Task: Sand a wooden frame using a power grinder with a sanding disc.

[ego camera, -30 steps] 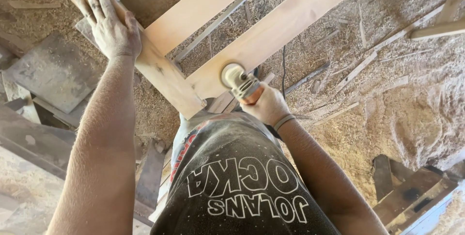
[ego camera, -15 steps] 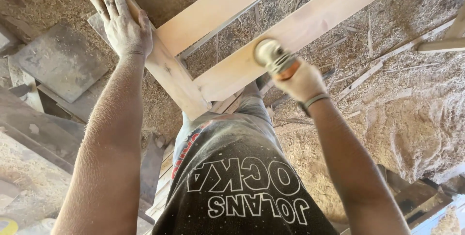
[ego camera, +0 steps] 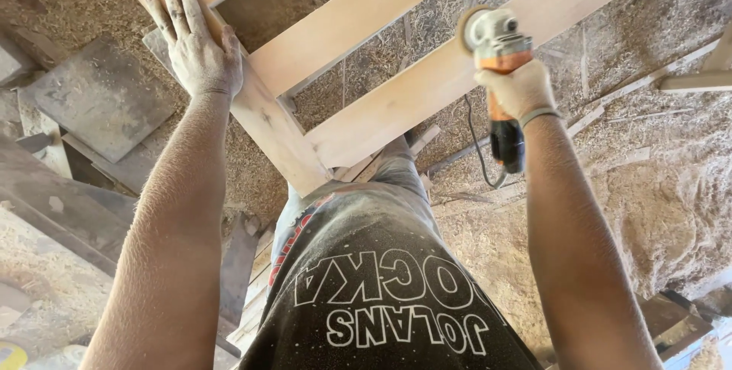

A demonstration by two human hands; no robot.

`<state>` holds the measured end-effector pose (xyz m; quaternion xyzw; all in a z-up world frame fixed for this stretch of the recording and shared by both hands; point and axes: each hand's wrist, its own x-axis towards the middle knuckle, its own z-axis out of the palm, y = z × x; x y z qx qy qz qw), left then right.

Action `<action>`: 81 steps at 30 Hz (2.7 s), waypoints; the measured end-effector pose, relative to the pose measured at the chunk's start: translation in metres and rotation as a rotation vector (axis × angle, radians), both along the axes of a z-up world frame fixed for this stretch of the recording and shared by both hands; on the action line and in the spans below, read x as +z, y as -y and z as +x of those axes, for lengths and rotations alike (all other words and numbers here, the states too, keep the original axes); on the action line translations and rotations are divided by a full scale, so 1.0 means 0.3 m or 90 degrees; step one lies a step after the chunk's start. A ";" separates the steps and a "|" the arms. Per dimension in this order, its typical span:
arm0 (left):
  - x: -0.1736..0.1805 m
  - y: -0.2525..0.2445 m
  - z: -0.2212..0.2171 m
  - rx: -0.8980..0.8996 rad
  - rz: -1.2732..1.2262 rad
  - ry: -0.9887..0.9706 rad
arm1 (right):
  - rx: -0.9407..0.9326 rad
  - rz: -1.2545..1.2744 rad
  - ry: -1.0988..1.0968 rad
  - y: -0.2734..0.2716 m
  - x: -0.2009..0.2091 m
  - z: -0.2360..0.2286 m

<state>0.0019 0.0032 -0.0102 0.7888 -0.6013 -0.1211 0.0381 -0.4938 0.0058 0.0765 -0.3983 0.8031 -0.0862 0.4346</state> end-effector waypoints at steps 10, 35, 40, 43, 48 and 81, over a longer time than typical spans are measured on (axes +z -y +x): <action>0.023 0.004 -0.013 -0.002 -0.003 0.015 | 0.295 0.024 -0.027 -0.154 0.022 0.345; -0.053 -0.002 0.022 -0.015 -0.016 0.035 | 0.152 0.135 -0.072 -0.002 0.034 0.001; 0.050 0.011 -0.025 0.012 0.037 0.016 | 0.048 0.037 -0.052 0.105 -0.014 -0.184; -0.005 -0.011 0.010 -0.010 -0.028 -0.010 | 0.018 0.006 -0.107 0.157 -0.040 -0.235; 0.010 -0.006 -0.002 -0.010 -0.007 0.015 | -0.057 -0.043 -0.051 0.158 -0.038 -0.206; 0.115 0.026 -0.061 0.054 0.096 0.007 | -0.018 0.005 -0.032 0.018 -0.043 -0.266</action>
